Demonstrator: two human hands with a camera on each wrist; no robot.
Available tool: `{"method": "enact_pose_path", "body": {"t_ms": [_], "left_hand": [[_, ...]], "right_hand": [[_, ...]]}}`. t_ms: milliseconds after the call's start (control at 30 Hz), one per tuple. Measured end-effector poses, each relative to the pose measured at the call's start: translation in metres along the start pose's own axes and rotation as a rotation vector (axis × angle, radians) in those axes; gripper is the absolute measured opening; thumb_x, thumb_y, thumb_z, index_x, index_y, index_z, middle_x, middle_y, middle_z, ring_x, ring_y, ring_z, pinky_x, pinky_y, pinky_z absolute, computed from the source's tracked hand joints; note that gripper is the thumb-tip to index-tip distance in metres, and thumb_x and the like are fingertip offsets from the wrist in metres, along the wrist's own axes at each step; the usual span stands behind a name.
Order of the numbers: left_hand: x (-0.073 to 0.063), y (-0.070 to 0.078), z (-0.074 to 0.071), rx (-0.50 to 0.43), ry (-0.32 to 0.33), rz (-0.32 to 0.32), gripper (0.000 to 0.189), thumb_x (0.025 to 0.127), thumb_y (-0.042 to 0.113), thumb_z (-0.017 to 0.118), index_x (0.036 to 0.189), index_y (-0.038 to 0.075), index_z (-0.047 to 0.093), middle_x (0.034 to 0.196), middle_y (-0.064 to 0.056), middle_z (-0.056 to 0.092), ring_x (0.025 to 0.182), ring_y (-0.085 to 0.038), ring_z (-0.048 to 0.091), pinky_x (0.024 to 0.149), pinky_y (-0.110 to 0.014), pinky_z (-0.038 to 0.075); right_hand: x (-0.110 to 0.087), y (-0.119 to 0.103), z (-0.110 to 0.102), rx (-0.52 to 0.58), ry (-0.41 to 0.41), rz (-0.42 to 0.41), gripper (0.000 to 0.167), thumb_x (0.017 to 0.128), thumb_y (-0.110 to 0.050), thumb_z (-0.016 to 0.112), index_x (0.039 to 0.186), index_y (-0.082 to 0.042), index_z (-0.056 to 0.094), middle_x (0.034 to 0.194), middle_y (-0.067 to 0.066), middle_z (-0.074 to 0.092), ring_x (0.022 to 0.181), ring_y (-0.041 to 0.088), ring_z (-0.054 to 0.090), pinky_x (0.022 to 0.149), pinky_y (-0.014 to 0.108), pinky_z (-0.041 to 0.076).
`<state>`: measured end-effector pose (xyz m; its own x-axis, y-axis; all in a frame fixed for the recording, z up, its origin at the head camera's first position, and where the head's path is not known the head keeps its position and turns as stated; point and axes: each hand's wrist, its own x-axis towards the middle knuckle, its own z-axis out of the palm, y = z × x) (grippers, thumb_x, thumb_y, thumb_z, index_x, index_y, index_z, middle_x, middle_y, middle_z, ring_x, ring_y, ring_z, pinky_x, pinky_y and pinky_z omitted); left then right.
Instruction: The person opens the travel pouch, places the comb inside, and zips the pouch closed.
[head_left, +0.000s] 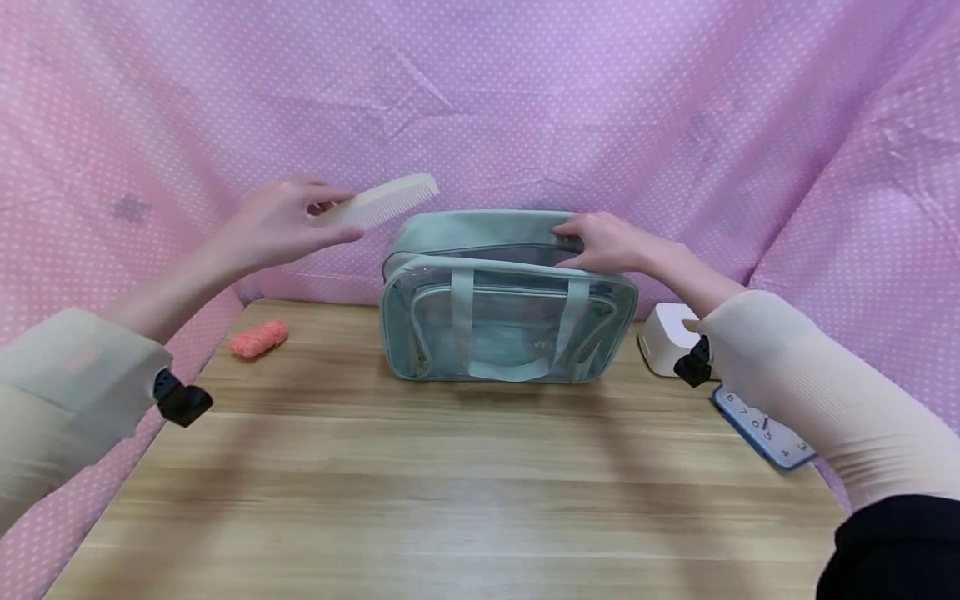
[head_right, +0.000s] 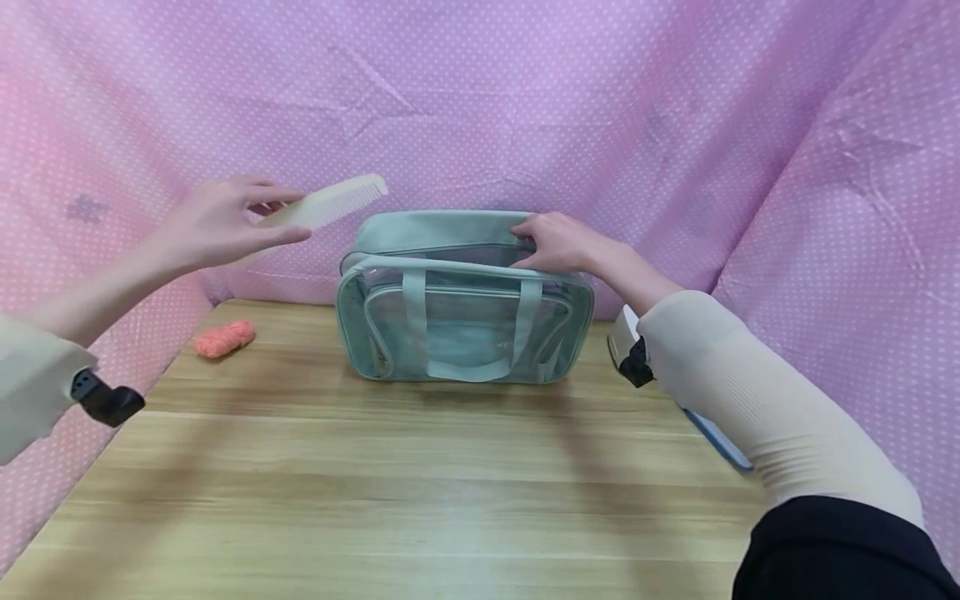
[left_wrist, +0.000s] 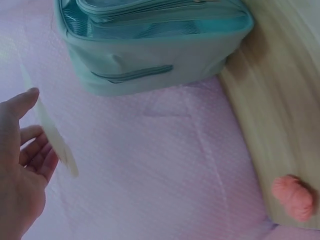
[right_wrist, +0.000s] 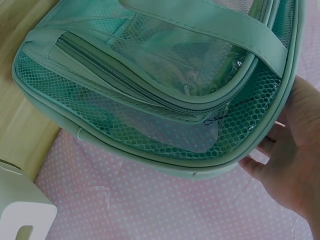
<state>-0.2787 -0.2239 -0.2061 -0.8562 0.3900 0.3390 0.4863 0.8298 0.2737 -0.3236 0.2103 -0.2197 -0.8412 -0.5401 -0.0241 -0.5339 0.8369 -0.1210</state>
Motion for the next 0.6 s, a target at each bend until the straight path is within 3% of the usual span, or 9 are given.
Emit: {"method": "enact_pose_path", "body": {"t_ms": [167,367,600], "left_hand": [[0.021,0.018,0.002,0.015,-0.099,0.063,0.06,0.094,0.045,0.072,0.143,0.011,0.062,0.134,-0.021,0.065,0.106,-0.034,0.065,0.084,-0.046,0.05],[0.045,0.034,0.01,0.06,-0.157,0.163,0.058,0.095,0.04,0.072,0.142,0.007,0.062,0.138,-0.024,0.062,0.111,-0.036,0.064,0.092,-0.05,0.051],[0.069,0.056,0.016,0.075,-0.217,0.211,0.058,0.095,0.038,0.072,0.141,0.005,0.061,0.143,-0.024,0.06,0.123,-0.039,0.062,0.103,-0.052,0.05]], "right_hand": [[0.001,0.0,0.0,-0.005,-0.03,0.019,0.076,0.093,-0.038,0.074,0.151,0.002,0.046,0.153,0.028,0.049,0.138,0.046,0.051,0.113,0.058,0.043],[0.001,0.0,0.0,0.001,-0.04,0.008,0.078,0.093,-0.038,0.073,0.153,0.002,0.043,0.156,0.028,0.046,0.142,0.047,0.046,0.116,0.06,0.04],[0.002,0.002,0.0,0.006,-0.043,0.014,0.079,0.093,-0.039,0.073,0.154,0.001,0.042,0.157,0.028,0.044,0.145,0.047,0.043,0.117,0.06,0.038]]}}
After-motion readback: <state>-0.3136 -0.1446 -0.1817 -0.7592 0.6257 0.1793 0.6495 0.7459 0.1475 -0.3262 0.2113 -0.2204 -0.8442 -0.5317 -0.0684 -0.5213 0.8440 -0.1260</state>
